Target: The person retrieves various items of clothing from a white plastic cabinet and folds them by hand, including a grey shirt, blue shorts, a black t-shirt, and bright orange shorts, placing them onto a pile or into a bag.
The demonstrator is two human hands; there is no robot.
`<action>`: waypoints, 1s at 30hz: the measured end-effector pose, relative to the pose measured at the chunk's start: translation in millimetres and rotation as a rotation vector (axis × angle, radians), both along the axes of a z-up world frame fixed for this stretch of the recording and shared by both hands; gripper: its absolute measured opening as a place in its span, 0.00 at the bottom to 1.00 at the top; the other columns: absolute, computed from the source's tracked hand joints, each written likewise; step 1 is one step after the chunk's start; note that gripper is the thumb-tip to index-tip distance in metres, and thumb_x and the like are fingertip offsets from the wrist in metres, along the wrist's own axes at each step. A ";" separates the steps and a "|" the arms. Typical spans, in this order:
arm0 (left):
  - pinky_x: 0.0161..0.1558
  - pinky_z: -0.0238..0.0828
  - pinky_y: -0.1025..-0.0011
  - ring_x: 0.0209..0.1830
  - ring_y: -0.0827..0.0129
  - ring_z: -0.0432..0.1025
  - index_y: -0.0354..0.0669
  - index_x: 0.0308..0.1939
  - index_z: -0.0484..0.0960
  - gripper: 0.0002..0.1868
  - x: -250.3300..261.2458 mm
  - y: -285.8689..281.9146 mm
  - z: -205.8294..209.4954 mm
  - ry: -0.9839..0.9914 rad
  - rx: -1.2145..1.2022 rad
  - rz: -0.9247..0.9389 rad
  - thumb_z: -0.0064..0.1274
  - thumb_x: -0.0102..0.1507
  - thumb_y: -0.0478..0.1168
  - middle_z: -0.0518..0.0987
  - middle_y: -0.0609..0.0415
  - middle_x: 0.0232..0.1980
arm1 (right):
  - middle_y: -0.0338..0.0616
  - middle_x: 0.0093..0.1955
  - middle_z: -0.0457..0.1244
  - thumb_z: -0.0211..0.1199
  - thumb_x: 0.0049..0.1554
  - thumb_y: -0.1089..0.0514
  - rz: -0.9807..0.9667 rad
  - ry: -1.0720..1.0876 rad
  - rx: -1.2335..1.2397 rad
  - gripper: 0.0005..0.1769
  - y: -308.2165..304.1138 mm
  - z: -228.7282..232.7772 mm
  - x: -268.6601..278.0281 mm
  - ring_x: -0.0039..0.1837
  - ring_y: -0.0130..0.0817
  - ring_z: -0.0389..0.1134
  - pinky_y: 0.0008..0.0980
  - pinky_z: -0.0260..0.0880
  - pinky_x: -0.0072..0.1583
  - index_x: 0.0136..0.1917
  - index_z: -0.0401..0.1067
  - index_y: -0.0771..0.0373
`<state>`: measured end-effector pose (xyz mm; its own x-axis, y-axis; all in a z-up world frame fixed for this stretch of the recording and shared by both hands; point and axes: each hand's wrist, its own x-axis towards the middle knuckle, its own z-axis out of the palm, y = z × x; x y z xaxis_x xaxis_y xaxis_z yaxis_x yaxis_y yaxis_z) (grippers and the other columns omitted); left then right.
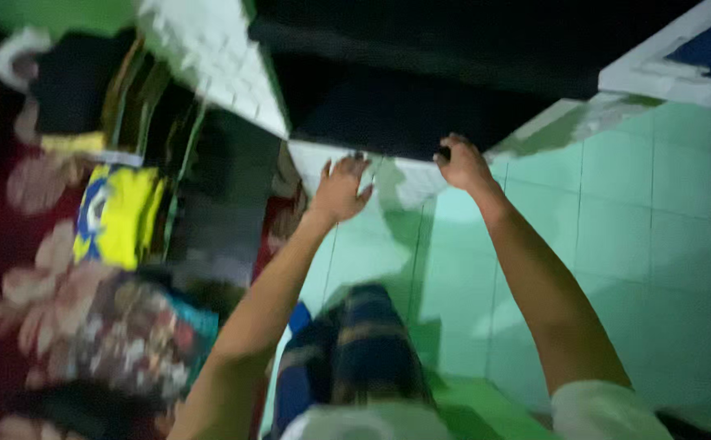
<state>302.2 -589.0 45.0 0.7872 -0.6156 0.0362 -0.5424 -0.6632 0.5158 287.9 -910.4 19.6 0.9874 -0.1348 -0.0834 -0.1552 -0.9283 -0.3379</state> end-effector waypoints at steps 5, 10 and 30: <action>0.74 0.43 0.37 0.80 0.49 0.49 0.45 0.68 0.69 0.28 31.6 -20.5 -73.0 -0.104 0.007 -0.056 0.52 0.67 0.50 0.65 0.43 0.73 | 0.58 0.83 0.45 0.65 0.58 0.52 -0.194 -0.071 -0.031 0.26 -29.7 -61.1 41.4 0.75 0.59 0.55 0.50 0.58 0.70 0.66 0.70 0.64; 0.75 0.35 0.37 0.82 0.51 0.45 0.44 0.71 0.66 0.33 47.2 -32.4 -101.0 -0.116 -0.079 -0.054 0.54 0.62 0.47 0.59 0.46 0.78 | 0.67 0.79 0.48 0.67 0.57 0.54 -0.203 -0.341 -0.207 0.27 -43.1 -102.9 82.5 0.77 0.65 0.53 0.54 0.52 0.74 0.67 0.69 0.69; 0.71 0.21 0.28 0.82 0.51 0.41 0.47 0.73 0.61 0.38 40.0 -41.8 -135.7 -0.203 -0.073 0.005 0.56 0.60 0.47 0.52 0.41 0.79 | 0.53 0.39 0.65 0.62 0.59 0.56 -0.125 -0.713 -0.712 0.10 -156.1 -232.1 202.8 0.39 0.46 0.66 0.49 0.65 0.45 0.44 0.75 0.66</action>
<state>342.2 -630.8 -90.7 0.7622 -0.6018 0.2385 -0.6368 -0.6308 0.4434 490.7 -1066.5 -212.4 0.7510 -0.0289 0.6597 -0.2430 -0.9410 0.2354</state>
